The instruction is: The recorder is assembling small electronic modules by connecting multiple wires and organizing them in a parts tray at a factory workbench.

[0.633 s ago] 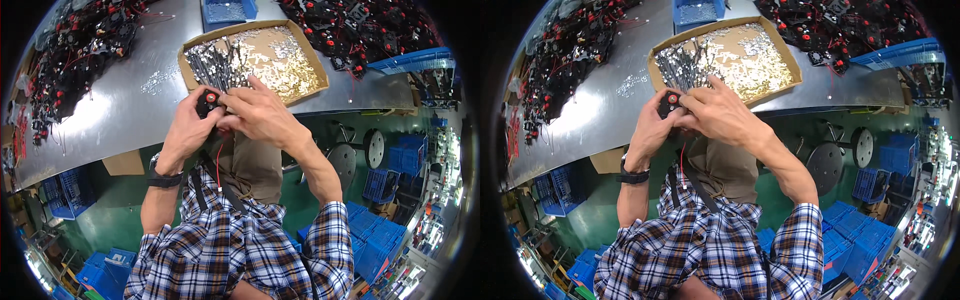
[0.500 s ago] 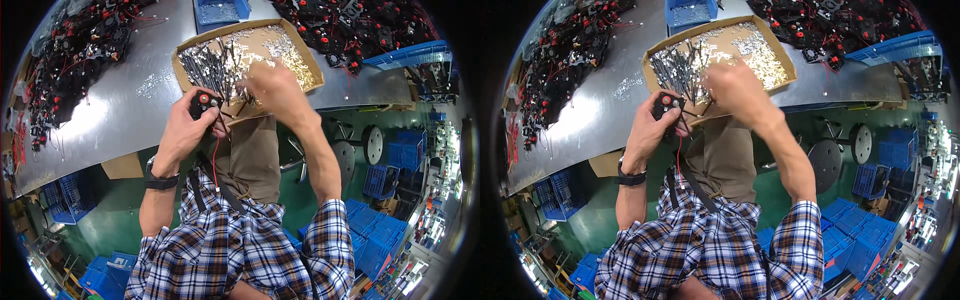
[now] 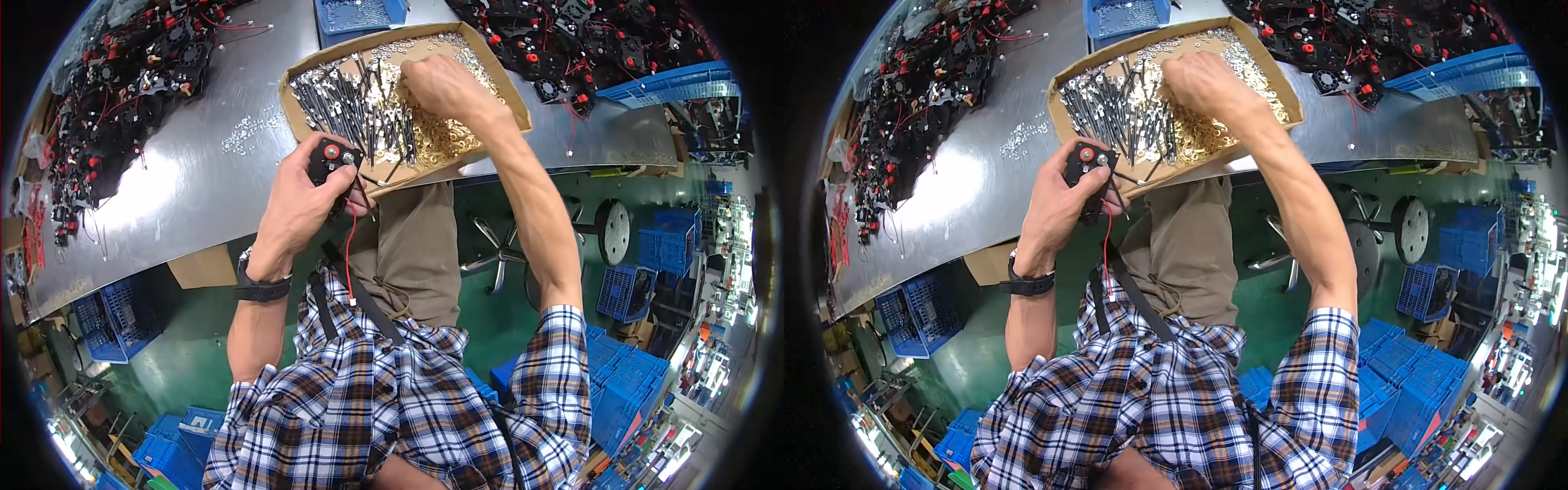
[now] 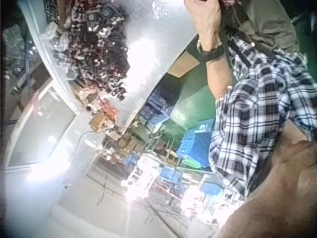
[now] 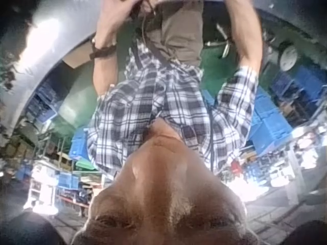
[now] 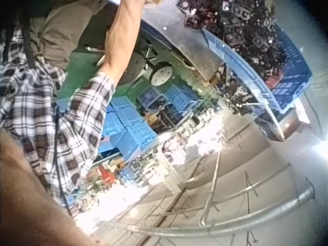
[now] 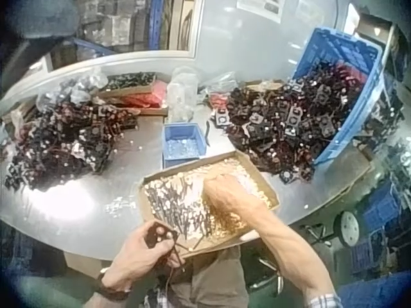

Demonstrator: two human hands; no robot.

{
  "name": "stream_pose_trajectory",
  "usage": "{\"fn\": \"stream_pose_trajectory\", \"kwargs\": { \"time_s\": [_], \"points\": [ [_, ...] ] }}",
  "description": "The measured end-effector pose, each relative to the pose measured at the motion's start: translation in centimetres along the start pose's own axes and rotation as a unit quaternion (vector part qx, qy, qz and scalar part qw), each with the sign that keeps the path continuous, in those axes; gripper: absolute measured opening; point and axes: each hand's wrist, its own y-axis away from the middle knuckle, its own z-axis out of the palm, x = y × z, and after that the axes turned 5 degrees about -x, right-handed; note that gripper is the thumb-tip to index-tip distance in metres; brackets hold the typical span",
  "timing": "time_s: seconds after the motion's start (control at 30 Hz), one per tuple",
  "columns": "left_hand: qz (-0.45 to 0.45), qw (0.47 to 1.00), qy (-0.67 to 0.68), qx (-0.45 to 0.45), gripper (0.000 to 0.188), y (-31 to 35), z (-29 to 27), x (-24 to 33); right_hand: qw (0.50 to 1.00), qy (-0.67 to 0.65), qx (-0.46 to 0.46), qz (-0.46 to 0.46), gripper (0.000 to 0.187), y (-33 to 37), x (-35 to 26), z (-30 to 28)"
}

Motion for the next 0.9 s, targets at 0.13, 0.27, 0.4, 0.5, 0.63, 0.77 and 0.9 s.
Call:
{"fn": "stream_pose_trajectory", "kwargs": {
  "time_s": [0.13,0.27,0.4,0.5,0.63,0.77,0.9],
  "points": [
    [-0.003,1.0,0.004,-0.006,0.017,-0.2,-0.1,-0.2,0.998,-0.057,-0.025,-0.008,0.024,-0.7,1.4,-0.2],
    [0.003,1.0,0.006,0.002,0.017,0.1,-0.1,-0.3,0.999,-0.05,-0.008,-0.005,0.023,0.2,0.0,-0.3],
    [0.008,1.0,-0.009,-0.01,0.021,-0.2,-0.2,-0.7,1.0,-0.024,0.004,-0.019,0.017,0.9,-0.2,0.3],
    [0.006,1.0,-0.005,-0.014,0.019,-0.2,0.0,-0.2,0.991,0.048,0.079,-0.099,0.011,0.8,0.1,1.5],
    [0.008,1.0,0.001,-0.002,0.017,0.2,-0.1,0.0,0.983,0.144,0.04,-0.106,0.007,0.5,-1.4,0.4],
    [0.013,1.0,0.013,-0.001,0.018,0.0,-0.2,-0.4,0.996,0.091,-0.02,-0.019,0.015,0.0,-1.6,-0.5],
    [0.017,1.0,0.02,-0.005,0.016,-0.1,0.5,-0.2,0.998,-0.055,0.013,0.025,0.025,2.5,-0.3,-1.0]
  ]
}}
